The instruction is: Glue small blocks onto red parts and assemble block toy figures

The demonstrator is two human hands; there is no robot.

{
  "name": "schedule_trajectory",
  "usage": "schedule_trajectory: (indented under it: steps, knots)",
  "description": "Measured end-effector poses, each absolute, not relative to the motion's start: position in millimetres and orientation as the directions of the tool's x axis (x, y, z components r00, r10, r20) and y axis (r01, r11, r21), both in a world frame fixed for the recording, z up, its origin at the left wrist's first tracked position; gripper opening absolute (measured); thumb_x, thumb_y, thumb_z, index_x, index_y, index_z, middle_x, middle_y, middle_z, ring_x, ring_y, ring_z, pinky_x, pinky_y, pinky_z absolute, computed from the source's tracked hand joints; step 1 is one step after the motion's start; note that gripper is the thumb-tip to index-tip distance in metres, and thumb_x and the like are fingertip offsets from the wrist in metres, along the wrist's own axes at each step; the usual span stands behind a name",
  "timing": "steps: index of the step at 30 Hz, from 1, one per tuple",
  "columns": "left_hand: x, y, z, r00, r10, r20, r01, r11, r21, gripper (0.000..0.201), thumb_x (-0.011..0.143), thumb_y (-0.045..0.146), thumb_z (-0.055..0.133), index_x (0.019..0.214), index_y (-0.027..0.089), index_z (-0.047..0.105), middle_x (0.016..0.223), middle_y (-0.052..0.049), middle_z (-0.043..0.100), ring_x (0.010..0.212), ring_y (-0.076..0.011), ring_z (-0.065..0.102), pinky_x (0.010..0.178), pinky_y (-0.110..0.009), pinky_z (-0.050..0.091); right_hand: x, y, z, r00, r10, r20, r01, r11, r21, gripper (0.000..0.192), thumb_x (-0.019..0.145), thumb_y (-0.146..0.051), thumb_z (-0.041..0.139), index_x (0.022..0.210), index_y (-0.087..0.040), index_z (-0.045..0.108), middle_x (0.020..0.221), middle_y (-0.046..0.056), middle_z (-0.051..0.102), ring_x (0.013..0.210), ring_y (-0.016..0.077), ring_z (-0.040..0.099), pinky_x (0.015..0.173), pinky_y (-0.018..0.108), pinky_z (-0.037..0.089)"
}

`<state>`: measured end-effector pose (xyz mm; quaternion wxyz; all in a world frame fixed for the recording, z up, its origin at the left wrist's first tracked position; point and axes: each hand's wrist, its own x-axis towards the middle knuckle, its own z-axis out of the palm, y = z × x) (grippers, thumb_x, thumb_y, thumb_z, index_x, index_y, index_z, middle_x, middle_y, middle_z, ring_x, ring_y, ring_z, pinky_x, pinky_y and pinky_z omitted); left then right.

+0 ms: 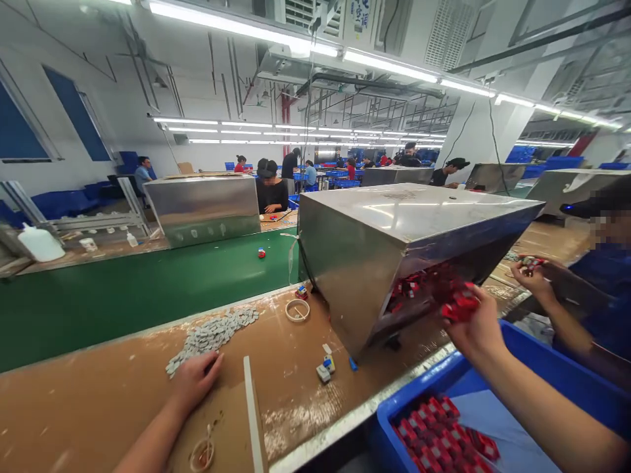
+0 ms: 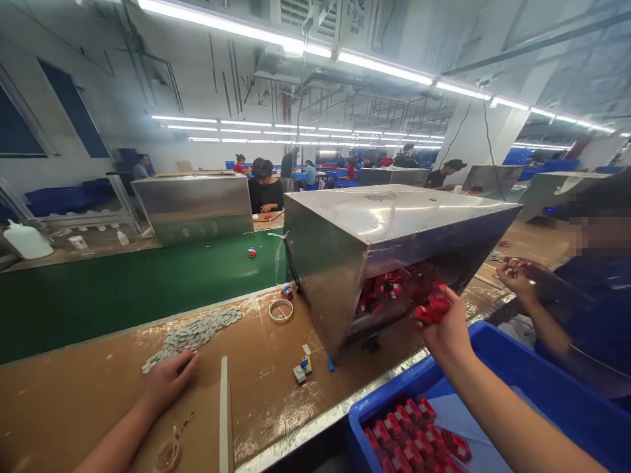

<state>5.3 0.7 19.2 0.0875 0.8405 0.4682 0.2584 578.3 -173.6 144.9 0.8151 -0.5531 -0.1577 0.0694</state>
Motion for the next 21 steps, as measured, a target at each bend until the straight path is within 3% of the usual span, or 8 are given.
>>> schedule_trajectory:
  steps: [1, 3, 6, 9, 12, 14, 18, 21]
  knots:
    - [5, 0, 18, 0.415, 0.838, 0.353, 0.743, -0.537, 0.4, 0.053, 0.102, 0.057, 0.038, 0.065, 0.022, 0.055, 0.061, -0.003, 0.064, 0.059, -0.019, 0.061, 0.062, -0.029, 0.037, 561, -195, 130, 0.881, 0.47, 0.059, -0.101, 0.308, -0.946, 0.041, 0.089, -0.066, 0.065, 0.07, -0.029, 0.071, 0.087, 0.022, 0.076, 0.065, 0.0292, 0.073, 0.049, 0.043, 0.036]
    - [5, 0, 17, 0.414, 0.844, 0.34, 0.725, -0.532, 0.438, 0.054, 0.101, 0.058, 0.038, 0.065, 0.021, 0.053, 0.062, -0.003, 0.063, 0.061, -0.019, 0.058, 0.063, -0.03, 0.034, 517, -231, 98, 0.777, 0.63, -0.011, -0.16, 0.18, -0.971, 0.039, 0.084, -0.072, 0.064, 0.089, -0.036, 0.076, 0.099, 0.02, 0.079, 0.063, 0.0313, 0.072, 0.045, 0.04, 0.032]
    - [4, 2, 15, 0.408, 0.854, 0.323, 0.694, -0.52, 0.497, 0.054, 0.101, 0.059, 0.039, 0.064, 0.021, 0.049, 0.062, -0.003, 0.06, 0.061, -0.018, 0.053, 0.063, -0.03, 0.029, 438, -242, 68, 0.338, 0.929, 0.149, 0.14, 0.106, -0.984, 0.049, 0.078, -0.068, 0.072, 0.113, -0.034, 0.075, 0.103, 0.015, 0.078, 0.07, 0.0316, 0.072, 0.053, 0.043, 0.049]
    - [2, 3, 12, 0.444, 0.841, 0.309, 0.657, -0.54, 0.526, 0.053, 0.101, 0.06, 0.041, 0.065, 0.021, 0.048, 0.06, -0.001, 0.055, 0.062, -0.017, 0.05, 0.064, -0.03, 0.028, 362, -191, 61, -0.088, 0.93, 0.356, 0.574, 0.339, -0.745, 0.044, 0.08, -0.055, 0.076, 0.115, -0.029, 0.072, 0.132, 0.014, 0.068, 0.114, 0.0339, 0.072, 0.091, 0.045, 0.059]
    - [1, 1, 11, 0.466, 0.825, 0.32, 0.639, -0.564, 0.523, 0.053, 0.101, 0.059, 0.041, 0.064, 0.021, 0.049, 0.06, -0.001, 0.054, 0.062, -0.0166, 0.047, 0.065, -0.03, 0.027, 313, -116, 61, -0.372, 0.902, 0.218, 0.828, 0.429, -0.36, 0.046, 0.084, -0.047, 0.076, 0.125, -0.026, 0.071, 0.143, 0.015, 0.06, 0.1, 0.0273, 0.072, 0.087, 0.039, 0.058]
    - [1, -1, 10, 0.473, 0.815, 0.334, 0.63, -0.578, 0.519, 0.052, 0.1, 0.058, 0.043, 0.065, 0.021, 0.051, 0.061, -0.002, 0.055, 0.062, -0.0169, 0.045, 0.065, -0.03, 0.025, 300, -78, 59, -0.507, 0.852, 0.128, 0.833, 0.523, -0.179, 0.045, 0.087, -0.046, 0.076, 0.126, -0.024, 0.072, 0.141, 0.017, 0.06, 0.107, 0.0293, 0.07, 0.088, 0.038, 0.057]
    - [2, -2, 7, 0.475, 0.808, 0.349, 0.588, -0.587, 0.557, 0.05, 0.098, 0.058, 0.05, 0.065, 0.02, 0.056, 0.061, -0.002, 0.055, 0.064, -0.0172, 0.045, 0.065, -0.031, 0.023, 305, -46, 58, -0.565, 0.822, 0.067, 0.814, 0.569, -0.113, 0.049, 0.087, -0.043, 0.081, 0.131, -0.024, 0.071, 0.153, 0.019, 0.053, 0.136, 0.038, 0.058, 0.103, 0.047, 0.053]
    - [2, -3, 6, 0.439, 0.826, 0.354, 0.539, -0.558, 0.631, 0.047, 0.095, 0.059, 0.055, 0.07, 0.02, 0.06, 0.061, -0.001, 0.054, 0.064, -0.0166, 0.045, 0.064, -0.031, 0.025, 304, -40, 67, -0.594, 0.792, 0.138, 0.782, 0.609, -0.134, 0.048, 0.083, -0.041, 0.087, 0.126, -0.024, 0.072, 0.165, 0.018, 0.044, 0.15, 0.042, 0.045, 0.118, 0.058, 0.043]
